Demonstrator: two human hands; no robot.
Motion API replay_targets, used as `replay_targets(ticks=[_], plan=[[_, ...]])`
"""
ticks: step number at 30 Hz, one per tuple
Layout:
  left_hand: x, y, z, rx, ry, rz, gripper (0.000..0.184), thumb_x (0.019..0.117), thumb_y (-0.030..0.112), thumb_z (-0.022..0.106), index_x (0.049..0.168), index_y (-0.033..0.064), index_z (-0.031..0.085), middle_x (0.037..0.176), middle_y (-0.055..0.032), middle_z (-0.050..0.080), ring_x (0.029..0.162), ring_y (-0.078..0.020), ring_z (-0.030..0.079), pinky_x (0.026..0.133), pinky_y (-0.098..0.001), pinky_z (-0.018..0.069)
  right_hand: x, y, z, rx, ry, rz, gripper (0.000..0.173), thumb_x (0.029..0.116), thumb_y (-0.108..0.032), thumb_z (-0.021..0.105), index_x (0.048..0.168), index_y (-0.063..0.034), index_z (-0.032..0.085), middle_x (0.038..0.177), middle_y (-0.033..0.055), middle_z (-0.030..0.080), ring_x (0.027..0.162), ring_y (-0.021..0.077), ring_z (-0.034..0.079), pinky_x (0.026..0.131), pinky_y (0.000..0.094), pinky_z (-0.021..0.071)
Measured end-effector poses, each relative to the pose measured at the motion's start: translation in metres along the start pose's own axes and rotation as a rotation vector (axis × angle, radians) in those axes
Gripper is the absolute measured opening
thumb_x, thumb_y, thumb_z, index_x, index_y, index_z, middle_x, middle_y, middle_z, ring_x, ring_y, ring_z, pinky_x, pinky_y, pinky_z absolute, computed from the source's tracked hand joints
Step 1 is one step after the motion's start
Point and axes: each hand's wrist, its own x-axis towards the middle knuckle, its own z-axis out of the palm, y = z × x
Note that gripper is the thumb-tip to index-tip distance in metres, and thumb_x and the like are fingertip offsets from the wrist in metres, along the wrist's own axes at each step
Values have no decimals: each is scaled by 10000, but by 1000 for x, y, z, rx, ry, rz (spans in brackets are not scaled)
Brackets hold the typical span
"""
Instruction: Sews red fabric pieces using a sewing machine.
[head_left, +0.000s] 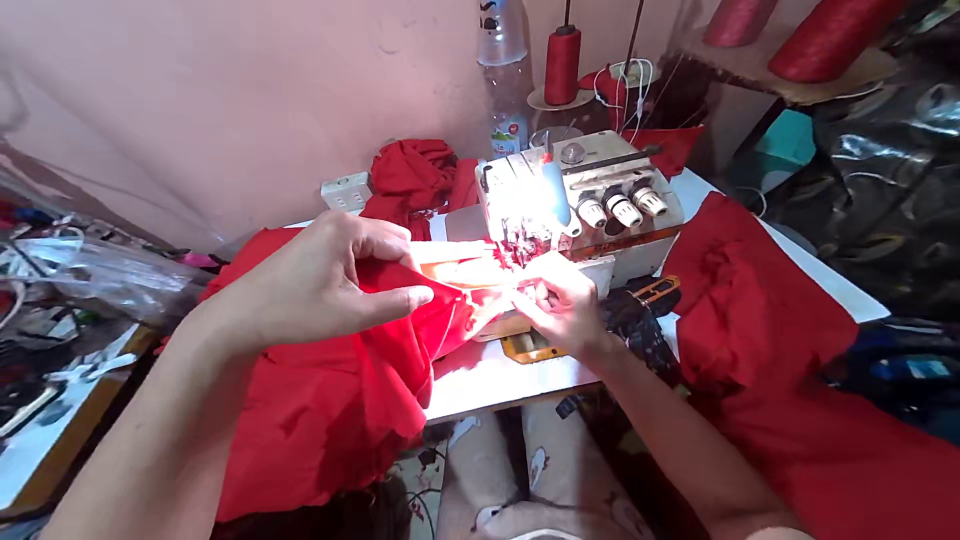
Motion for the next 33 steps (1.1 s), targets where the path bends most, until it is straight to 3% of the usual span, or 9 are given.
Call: replay_targets(ticks=[5, 10, 13, 16, 20, 23, 27, 31, 33], plan=[[-8, -2, -1, -1, 17, -16, 110, 824, 271, 700, 728, 219, 713, 727, 156, 605, 685, 84, 579, 558, -83, 452, 22, -28, 20, 53, -40, -74, 129, 848, -135, 722, 875, -17, 768, 758, 68, 671, 597, 37, 525, 561, 183, 454], [-30, -37, -11, 47, -13, 68, 144, 900, 374, 707, 880, 232, 727, 830, 154, 676, 741, 56, 629, 619, -140, 534, 38, -42, 25, 148, -108, -93, 82, 859, -82, 719, 901, -31, 769, 860, 51, 702, 629, 11, 530, 569, 167, 446], [-28, -21, -5, 239, 49, -28, 195, 832, 428, 714, 797, 238, 736, 746, 144, 651, 675, 50, 596, 573, -169, 481, 40, -45, 25, 123, -98, -142, 86, 879, -37, 664, 885, -23, 749, 850, 62, 692, 687, 61, 584, 614, 203, 488], [-22, -2, 4, 221, 92, -11, 177, 830, 305, 702, 778, 142, 746, 737, 87, 661, 678, 52, 576, 590, -132, 444, 37, -44, 25, -34, -92, -150, 109, 911, -76, 637, 930, -24, 731, 804, 80, 667, 611, 125, 559, 544, 275, 460], [-14, 1, 6, 110, 104, -62, 159, 829, 327, 714, 732, 202, 722, 686, 156, 621, 646, 102, 569, 538, -101, 432, 21, -25, 12, -207, -178, -20, 222, 968, -130, 593, 1079, -5, 738, 1005, 148, 727, 751, 239, 699, 613, 414, 564], [-15, -5, 4, 135, 119, -75, 165, 825, 334, 699, 717, 209, 703, 679, 159, 596, 638, 102, 550, 535, -106, 411, 10, -5, 1, -209, -193, 26, 165, 952, -125, 632, 989, -5, 738, 887, 121, 694, 660, 207, 631, 585, 391, 527], [-15, -10, 3, 123, 127, -106, 148, 825, 324, 704, 732, 210, 712, 680, 162, 594, 629, 103, 537, 530, -105, 405, 12, -3, -8, -224, -247, 71, 124, 937, -134, 671, 955, -27, 732, 875, 99, 686, 684, 199, 642, 606, 404, 537], [-13, -10, 3, 115, 135, -106, 149, 826, 313, 710, 721, 209, 702, 668, 154, 594, 616, 104, 542, 524, -93, 411, 21, -8, -7, -151, -269, 80, 129, 934, -144, 669, 962, -38, 736, 877, 70, 644, 676, 136, 580, 597, 321, 500], [-12, -9, 2, 114, 138, -111, 126, 817, 295, 703, 738, 201, 730, 692, 159, 611, 643, 114, 555, 547, -87, 421, 25, -10, -3, -87, -254, 49, 135, 919, -150, 686, 971, -37, 740, 916, 80, 662, 758, 144, 614, 657, 318, 520]])
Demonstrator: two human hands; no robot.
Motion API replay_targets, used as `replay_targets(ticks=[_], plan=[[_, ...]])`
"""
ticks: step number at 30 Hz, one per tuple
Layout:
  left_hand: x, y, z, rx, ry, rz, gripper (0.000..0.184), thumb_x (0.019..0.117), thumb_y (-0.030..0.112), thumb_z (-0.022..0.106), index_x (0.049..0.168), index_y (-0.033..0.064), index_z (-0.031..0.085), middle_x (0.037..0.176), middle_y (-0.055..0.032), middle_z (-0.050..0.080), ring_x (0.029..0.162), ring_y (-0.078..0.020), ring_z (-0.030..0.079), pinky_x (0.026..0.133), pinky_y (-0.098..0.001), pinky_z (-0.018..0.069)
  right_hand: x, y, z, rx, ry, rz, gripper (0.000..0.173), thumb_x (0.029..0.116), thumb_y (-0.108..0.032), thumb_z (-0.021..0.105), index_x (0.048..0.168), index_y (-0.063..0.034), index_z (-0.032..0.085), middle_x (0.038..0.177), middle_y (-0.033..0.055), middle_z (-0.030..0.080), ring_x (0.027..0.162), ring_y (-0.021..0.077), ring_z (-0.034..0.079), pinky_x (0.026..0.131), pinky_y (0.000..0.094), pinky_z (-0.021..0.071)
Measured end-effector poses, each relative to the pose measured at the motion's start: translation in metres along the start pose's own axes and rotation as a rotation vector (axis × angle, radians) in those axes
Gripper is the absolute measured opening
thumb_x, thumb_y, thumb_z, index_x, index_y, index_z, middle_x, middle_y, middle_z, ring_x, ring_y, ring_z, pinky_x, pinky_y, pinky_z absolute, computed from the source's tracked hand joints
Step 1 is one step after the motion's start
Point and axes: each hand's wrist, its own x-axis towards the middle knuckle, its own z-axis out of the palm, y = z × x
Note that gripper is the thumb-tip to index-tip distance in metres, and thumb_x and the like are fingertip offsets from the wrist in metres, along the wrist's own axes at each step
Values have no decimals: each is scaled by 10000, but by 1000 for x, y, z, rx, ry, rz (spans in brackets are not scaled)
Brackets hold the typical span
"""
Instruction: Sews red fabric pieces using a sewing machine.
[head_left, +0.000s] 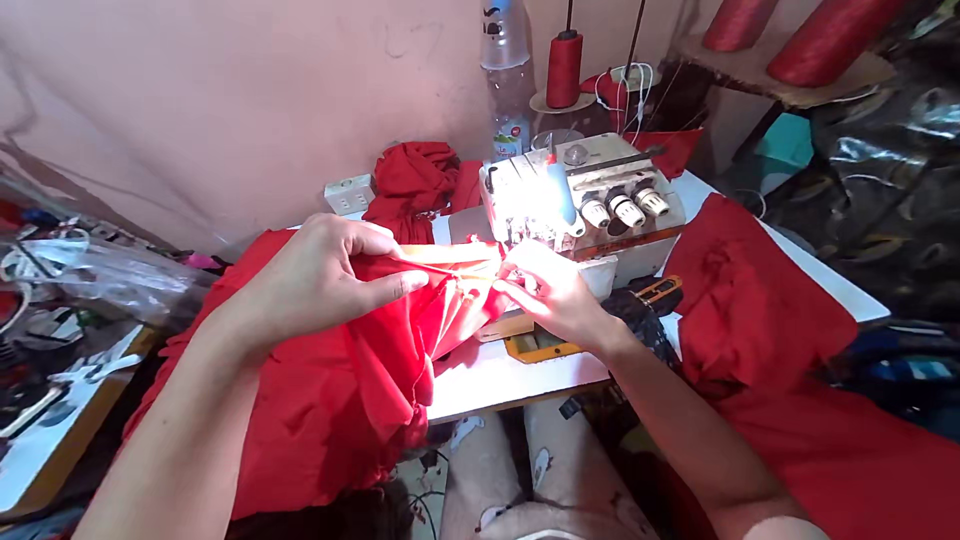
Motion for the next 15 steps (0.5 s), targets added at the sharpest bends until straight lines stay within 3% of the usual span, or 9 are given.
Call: replay_targets(ticks=[2, 4, 6, 8, 10, 12, 14, 15], plan=[[0, -1, -1, 12, 0, -16, 128, 821, 296, 700, 741, 202, 732, 691, 163, 600, 643, 119, 543, 548, -87, 409, 3, -4, 0, 115, -12, 38, 145, 916, -137, 678, 992, -29, 737, 937, 67, 685, 824, 108, 645, 722, 286, 540], [1, -1, -3, 59, 4, -42, 137, 826, 294, 687, 733, 197, 715, 686, 158, 599, 639, 116, 534, 553, -101, 401, 3, -5, -2, 291, -23, 145, 117, 912, -101, 688, 992, -21, 716, 808, 0, 653, 636, -8, 561, 586, 158, 491], [1, 2, -1, 155, 19, -39, 191, 840, 318, 641, 692, 198, 652, 667, 139, 560, 618, 75, 512, 541, -160, 380, 0, 0, -7, 402, -66, 183, 98, 913, -85, 697, 981, -14, 699, 714, -33, 624, 532, -45, 500, 502, 122, 442], [2, 13, 5, 216, 16, 38, 239, 846, 342, 599, 673, 180, 628, 684, 94, 549, 625, -11, 535, 542, -249, 423, -10, 7, -15, 361, -124, 117, 124, 929, -113, 683, 974, 2, 692, 747, -24, 621, 574, -56, 471, 538, 108, 413], [1, 31, 17, 250, -18, 162, 285, 839, 396, 560, 655, 189, 629, 725, 69, 571, 678, -65, 577, 562, -302, 473, -25, 14, -25, 258, -175, 44, 179, 931, -129, 652, 873, 32, 707, 788, 36, 632, 660, -29, 482, 614, 123, 403], [2, 40, 28, 360, -64, 215, 319, 831, 417, 529, 648, 180, 638, 724, 34, 625, 681, -119, 596, 569, -330, 437, -43, 18, -33, 197, -205, -9, 202, 940, -150, 632, 885, 7, 745, 891, 76, 648, 776, -11, 536, 705, 113, 434], [10, 42, 25, 474, -254, 40, 318, 867, 381, 667, 827, 67, 706, 807, -77, 656, 772, -271, 638, 669, -467, 442, -61, 18, -34, 192, -174, -23, 198, 953, -159, 636, 926, -7, 761, 955, 107, 632, 849, 5, 550, 755, 103, 440], [12, 38, 27, 525, -265, -2, 365, 863, 428, 681, 858, 63, 690, 782, -80, 626, 751, -284, 630, 651, -480, 435, -67, 17, -31, 196, -144, -22, 185, 951, -153, 645, 939, -14, 767, 958, 114, 621, 847, 6, 547, 747, 96, 440]])
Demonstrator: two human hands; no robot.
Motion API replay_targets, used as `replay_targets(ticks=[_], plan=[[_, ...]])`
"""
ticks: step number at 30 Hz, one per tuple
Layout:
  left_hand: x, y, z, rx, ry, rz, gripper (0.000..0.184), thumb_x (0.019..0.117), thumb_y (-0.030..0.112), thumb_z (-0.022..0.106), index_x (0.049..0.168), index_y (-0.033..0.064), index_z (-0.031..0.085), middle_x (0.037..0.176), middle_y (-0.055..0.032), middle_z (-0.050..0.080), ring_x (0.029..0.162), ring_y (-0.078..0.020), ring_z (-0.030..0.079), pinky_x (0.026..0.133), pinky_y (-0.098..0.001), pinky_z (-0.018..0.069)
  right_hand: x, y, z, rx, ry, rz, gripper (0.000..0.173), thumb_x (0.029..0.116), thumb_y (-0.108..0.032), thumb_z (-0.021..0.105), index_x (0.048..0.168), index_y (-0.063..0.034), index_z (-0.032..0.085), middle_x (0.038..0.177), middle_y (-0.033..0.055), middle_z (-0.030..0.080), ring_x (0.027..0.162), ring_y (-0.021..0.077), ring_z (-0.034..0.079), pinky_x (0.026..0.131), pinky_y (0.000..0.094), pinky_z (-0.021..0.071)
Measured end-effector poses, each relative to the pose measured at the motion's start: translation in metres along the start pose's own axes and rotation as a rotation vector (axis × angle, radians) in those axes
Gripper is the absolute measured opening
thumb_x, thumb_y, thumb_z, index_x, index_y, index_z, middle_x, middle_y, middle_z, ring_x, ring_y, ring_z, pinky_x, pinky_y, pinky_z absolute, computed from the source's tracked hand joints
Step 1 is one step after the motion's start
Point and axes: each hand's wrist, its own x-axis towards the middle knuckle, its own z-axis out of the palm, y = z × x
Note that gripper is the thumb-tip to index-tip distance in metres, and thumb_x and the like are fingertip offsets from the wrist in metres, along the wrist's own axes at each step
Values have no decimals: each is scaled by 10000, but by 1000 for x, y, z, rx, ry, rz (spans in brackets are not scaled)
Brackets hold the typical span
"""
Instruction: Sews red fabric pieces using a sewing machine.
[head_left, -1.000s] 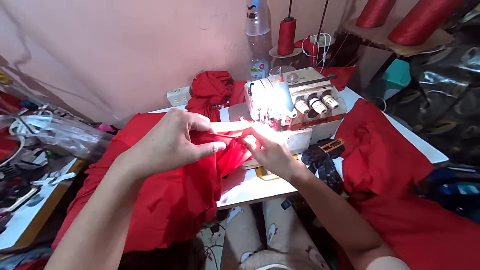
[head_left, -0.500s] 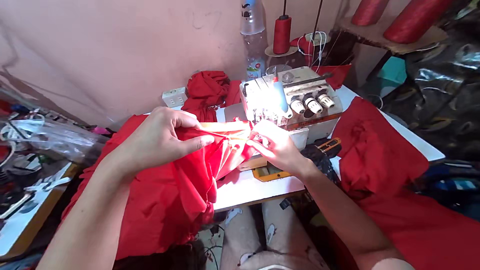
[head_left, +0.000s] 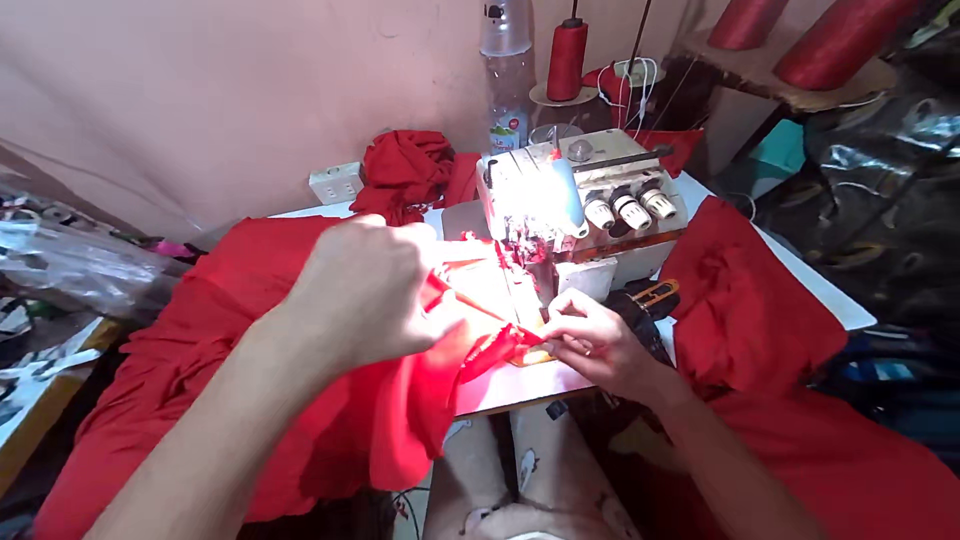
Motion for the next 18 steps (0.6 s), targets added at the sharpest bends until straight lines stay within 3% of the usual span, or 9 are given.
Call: replay_targets(ticks=[1, 3, 5, 6, 9, 11, 14, 18], plan=[[-1, -1, 12, 27, 146, 35, 380, 796, 481, 622, 771, 107, 686, 673, -30, 591, 631, -233, 609, 554, -436, 432, -4, 1, 4, 4, 26, 0, 170, 948, -150, 653, 953, -28, 771, 962, 111, 615, 837, -3, 545, 734, 86, 441], [-13, 25, 24, -183, 292, 145, 346, 843, 438, 574, 701, 143, 687, 622, 11, 604, 576, -160, 594, 510, -376, 419, -8, 5, 11, 20, 66, 1, 157, 946, -139, 657, 971, -42, 778, 969, 110, 616, 852, -5, 554, 743, 82, 449], [-32, 74, 25, -402, 207, 255, 254, 920, 234, 575, 764, 76, 698, 710, -76, 654, 649, -242, 643, 574, -416, 477, -6, 8, 13, 29, 103, -14, 155, 929, -110, 651, 970, -42, 784, 970, 114, 642, 898, 9, 579, 791, 94, 462], [-39, 99, 31, -427, 191, 278, 233, 939, 148, 573, 765, 51, 695, 718, -103, 655, 645, -261, 628, 605, -409, 462, -4, 10, 13, 17, 119, -18, 156, 928, -110, 648, 969, -50, 786, 967, 107, 658, 928, 19, 597, 823, 107, 472], [-41, 144, 75, -277, 338, 222, 240, 932, 42, 551, 736, 54, 690, 649, -66, 593, 570, -196, 532, 593, -327, 395, 6, 16, 13, -9, 139, -11, 147, 910, -95, 647, 923, -41, 783, 957, 93, 682, 905, 28, 617, 823, 140, 489], [-34, 149, 98, -185, 434, 152, 245, 917, 43, 548, 723, 72, 695, 642, -38, 585, 567, -164, 514, 589, -297, 386, 10, 22, 13, 11, 133, -12, 142, 901, -73, 641, 886, -15, 770, 949, 85, 657, 845, -2, 580, 767, 111, 472], [-23, 147, 111, -114, 504, 57, 237, 915, 60, 553, 747, 54, 720, 627, -35, 578, 547, -161, 508, 565, -293, 388, 14, 26, 11, 35, 122, -15, 138, 890, -53, 641, 869, -7, 769, 959, 77, 647, 870, -18, 584, 776, 96, 481], [-6, 139, 121, -62, 585, -22, 248, 888, 89, 561, 663, 55, 662, 582, -40, 550, 495, -164, 492, 496, -292, 365, 12, 28, 8, 96, 96, 2, 116, 890, -48, 668, 882, -13, 778, 976, 67, 647, 924, -17, 590, 806, 95, 487]])
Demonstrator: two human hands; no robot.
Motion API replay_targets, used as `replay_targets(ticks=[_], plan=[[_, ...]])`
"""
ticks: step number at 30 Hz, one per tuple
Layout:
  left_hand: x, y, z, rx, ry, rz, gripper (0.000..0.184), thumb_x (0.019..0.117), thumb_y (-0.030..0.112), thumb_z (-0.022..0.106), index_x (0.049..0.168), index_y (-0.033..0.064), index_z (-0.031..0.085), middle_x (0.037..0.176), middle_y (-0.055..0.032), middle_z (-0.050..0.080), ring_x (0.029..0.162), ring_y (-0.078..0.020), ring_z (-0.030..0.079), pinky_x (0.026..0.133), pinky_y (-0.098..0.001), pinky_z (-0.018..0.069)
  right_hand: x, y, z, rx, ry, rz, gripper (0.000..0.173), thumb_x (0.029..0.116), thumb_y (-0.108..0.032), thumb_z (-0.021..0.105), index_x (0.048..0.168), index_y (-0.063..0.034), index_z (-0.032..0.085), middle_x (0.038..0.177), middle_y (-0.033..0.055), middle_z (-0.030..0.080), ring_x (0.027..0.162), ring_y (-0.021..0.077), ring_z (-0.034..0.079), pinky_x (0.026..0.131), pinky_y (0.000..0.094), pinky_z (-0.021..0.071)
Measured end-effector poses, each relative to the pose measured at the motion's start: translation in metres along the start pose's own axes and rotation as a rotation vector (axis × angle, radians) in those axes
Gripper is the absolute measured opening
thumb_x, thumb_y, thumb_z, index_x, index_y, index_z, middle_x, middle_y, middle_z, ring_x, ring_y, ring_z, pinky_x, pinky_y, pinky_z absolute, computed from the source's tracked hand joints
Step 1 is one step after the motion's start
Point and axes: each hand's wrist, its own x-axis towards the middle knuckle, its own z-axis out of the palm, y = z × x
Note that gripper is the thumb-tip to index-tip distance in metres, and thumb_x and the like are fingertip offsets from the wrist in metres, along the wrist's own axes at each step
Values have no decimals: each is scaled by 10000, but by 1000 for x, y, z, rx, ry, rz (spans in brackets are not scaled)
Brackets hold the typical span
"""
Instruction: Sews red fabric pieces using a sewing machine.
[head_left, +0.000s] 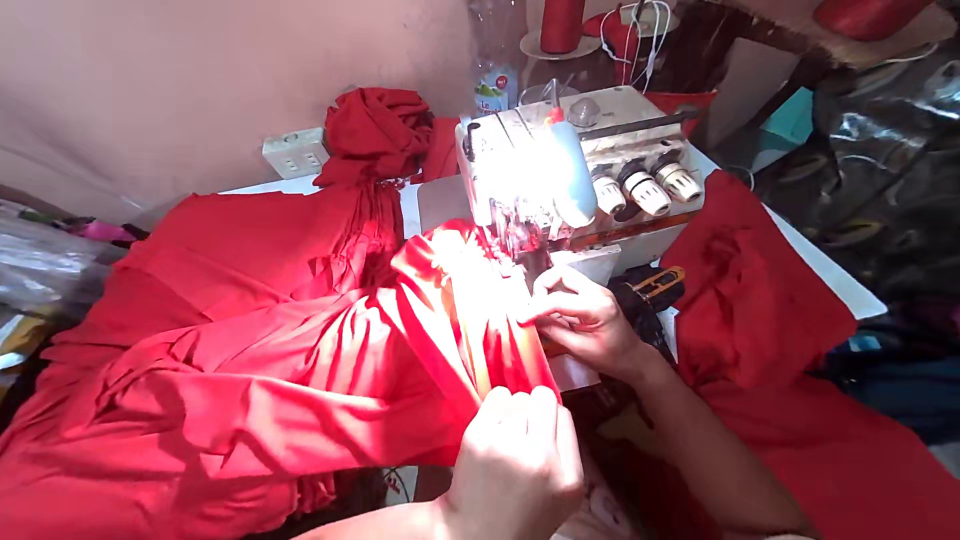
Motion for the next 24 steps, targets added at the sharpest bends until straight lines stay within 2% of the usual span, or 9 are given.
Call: replay_targets(ticks=[4, 13, 16, 18, 19, 20, 21, 22, 24], plan=[[8, -7, 8, 27, 17, -19, 265, 894, 85, 551, 640, 58, 625, 584, -46, 537, 502, -174, 495, 490, -299, 362, -1, -2, -4, 3, -29, -6, 121, 920, -79, 668, 920, -33, 780, 973, 67, 646, 934, -12, 589, 842, 102, 479], [28, -34, 35, 30, 129, -88, 215, 863, 66, 589, 659, 31, 649, 622, -86, 635, 575, -222, 638, 494, -328, 457, 7, -2, -8, -78, -62, -58, 124, 925, -92, 661, 916, -21, 763, 947, 111, 663, 910, 17, 593, 836, 101, 458], [31, -60, 31, -79, 38, -88, 227, 918, 183, 557, 905, 91, 764, 848, -85, 747, 780, -247, 720, 649, -396, 550, 15, 0, -7, -102, -61, -52, 140, 930, -104, 665, 914, -10, 767, 926, 96, 665, 865, 2, 592, 801, 96, 466], [37, -92, 21, -86, -53, -114, 294, 963, 314, 544, 991, 142, 780, 918, -76, 748, 843, -268, 700, 662, -461, 491, 20, 0, -6, -85, -61, -6, 146, 928, -125, 675, 917, -21, 776, 928, 64, 660, 831, -29, 565, 756, 85, 454], [40, -114, 13, -72, -156, -133, 316, 961, 299, 555, 1062, 93, 772, 1007, -134, 730, 944, -353, 678, 718, -552, 487, 22, 0, -5, -72, -53, 11, 148, 922, -128, 673, 912, -21, 776, 922, 53, 663, 828, -38, 560, 746, 84, 450], [41, -138, 8, -69, -262, -157, 258, 930, 205, 597, 1065, 60, 763, 1081, -175, 691, 1076, -441, 622, 799, -653, 467, 24, 1, -3, -65, -46, 18, 152, 919, -126, 665, 912, -19, 774, 917, 49, 658, 830, -37, 557, 744, 88, 448], [40, -163, 6, -88, -346, -198, 222, 889, 115, 643, 1058, 61, 775, 1204, -191, 667, 1237, -502, 521, 913, -731, 386, 25, 1, -2, -70, -37, 25, 157, 917, -126, 660, 909, -19, 775, 911, 48, 659, 828, -32, 559, 741, 94, 448], [36, -188, 8, -102, -389, -221, 224, 850, 57, 659, 1024, 96, 795, 1297, -158, 648, 1344, -507, 424, 1000, -745, 301, 26, 0, 0, -82, -29, 31, 160, 920, -124, 653, 903, -19, 772, 906, 49, 661, 822, -27, 561, 736, 101, 450], [27, -228, 13, -144, -377, -223, 203, 822, -2, 727, 934, 134, 828, 1316, -121, 659, 1397, -509, 361, 1047, -753, 248, 26, -2, 2, -109, -16, 41, 165, 923, -128, 646, 887, -14, 760, 908, 54, 665, 797, -23, 554, 716, 104, 444]])
